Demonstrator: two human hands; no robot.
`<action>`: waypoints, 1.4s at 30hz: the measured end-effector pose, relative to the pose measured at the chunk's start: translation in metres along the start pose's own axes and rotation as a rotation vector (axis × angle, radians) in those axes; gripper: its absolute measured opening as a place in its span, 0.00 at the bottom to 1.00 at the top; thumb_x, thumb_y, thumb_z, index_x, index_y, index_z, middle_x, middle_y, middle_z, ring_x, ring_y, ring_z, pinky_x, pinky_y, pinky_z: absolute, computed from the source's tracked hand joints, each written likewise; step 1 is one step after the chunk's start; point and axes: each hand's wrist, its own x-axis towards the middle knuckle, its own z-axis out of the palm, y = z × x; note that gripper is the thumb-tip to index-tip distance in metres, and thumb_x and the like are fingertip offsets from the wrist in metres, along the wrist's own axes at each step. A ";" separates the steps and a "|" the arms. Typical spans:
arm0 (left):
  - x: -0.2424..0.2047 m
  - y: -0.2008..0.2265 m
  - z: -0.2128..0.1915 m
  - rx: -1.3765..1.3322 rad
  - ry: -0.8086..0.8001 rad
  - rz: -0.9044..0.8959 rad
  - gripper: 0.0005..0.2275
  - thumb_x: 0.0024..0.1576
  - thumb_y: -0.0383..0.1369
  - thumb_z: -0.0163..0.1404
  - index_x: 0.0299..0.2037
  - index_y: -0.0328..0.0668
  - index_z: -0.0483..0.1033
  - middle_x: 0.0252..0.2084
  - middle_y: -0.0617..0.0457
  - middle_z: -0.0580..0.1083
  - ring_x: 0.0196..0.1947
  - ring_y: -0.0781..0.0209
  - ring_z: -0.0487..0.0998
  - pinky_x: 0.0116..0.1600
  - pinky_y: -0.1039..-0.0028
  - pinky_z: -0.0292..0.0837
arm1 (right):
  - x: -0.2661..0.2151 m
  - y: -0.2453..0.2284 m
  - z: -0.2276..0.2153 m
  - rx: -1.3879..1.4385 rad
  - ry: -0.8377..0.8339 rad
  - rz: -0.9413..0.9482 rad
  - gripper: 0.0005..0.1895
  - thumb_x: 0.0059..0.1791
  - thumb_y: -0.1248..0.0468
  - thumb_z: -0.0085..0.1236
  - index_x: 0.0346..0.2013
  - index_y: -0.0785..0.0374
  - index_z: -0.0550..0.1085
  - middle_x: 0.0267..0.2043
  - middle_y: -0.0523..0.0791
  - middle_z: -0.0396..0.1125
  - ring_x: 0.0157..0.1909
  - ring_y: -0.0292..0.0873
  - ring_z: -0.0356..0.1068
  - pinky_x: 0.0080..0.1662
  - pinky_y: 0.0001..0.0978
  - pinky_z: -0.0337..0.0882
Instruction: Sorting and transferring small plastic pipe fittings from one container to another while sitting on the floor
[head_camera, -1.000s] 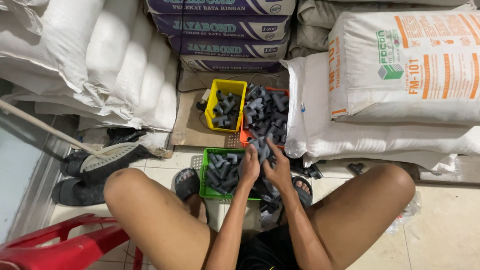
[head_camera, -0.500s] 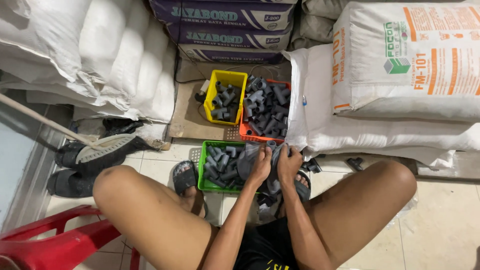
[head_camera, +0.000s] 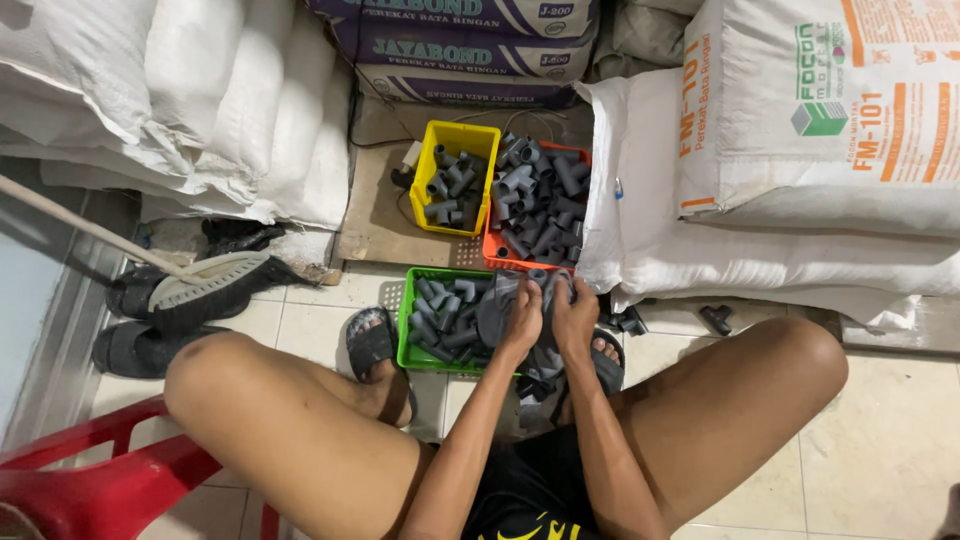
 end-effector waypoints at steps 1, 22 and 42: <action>0.010 -0.016 0.001 -0.031 0.036 -0.021 0.34 0.65 0.59 0.19 0.77 0.50 0.43 0.74 0.33 0.55 0.73 0.35 0.56 0.73 0.48 0.52 | -0.001 -0.001 0.002 0.034 -0.047 -0.059 0.13 0.51 0.58 0.60 0.43 0.64 0.78 0.38 0.59 0.73 0.46 0.64 0.74 0.45 0.53 0.71; 0.011 -0.028 0.001 -0.099 0.050 -0.031 0.33 0.66 0.55 0.23 0.77 0.42 0.42 0.74 0.30 0.53 0.73 0.33 0.53 0.73 0.44 0.51 | 0.013 0.000 -0.002 0.119 -0.162 -0.123 0.12 0.50 0.66 0.61 0.47 0.64 0.78 0.39 0.59 0.74 0.47 0.62 0.74 0.47 0.54 0.72; 0.034 -0.048 -0.026 -0.060 0.241 -0.192 0.31 0.62 0.62 0.35 0.64 0.52 0.73 0.68 0.49 0.68 0.73 0.52 0.59 0.76 0.63 0.48 | -0.008 -0.009 -0.001 -0.011 -0.321 -0.092 0.18 0.49 0.52 0.66 0.47 0.60 0.80 0.41 0.57 0.75 0.50 0.63 0.74 0.48 0.55 0.76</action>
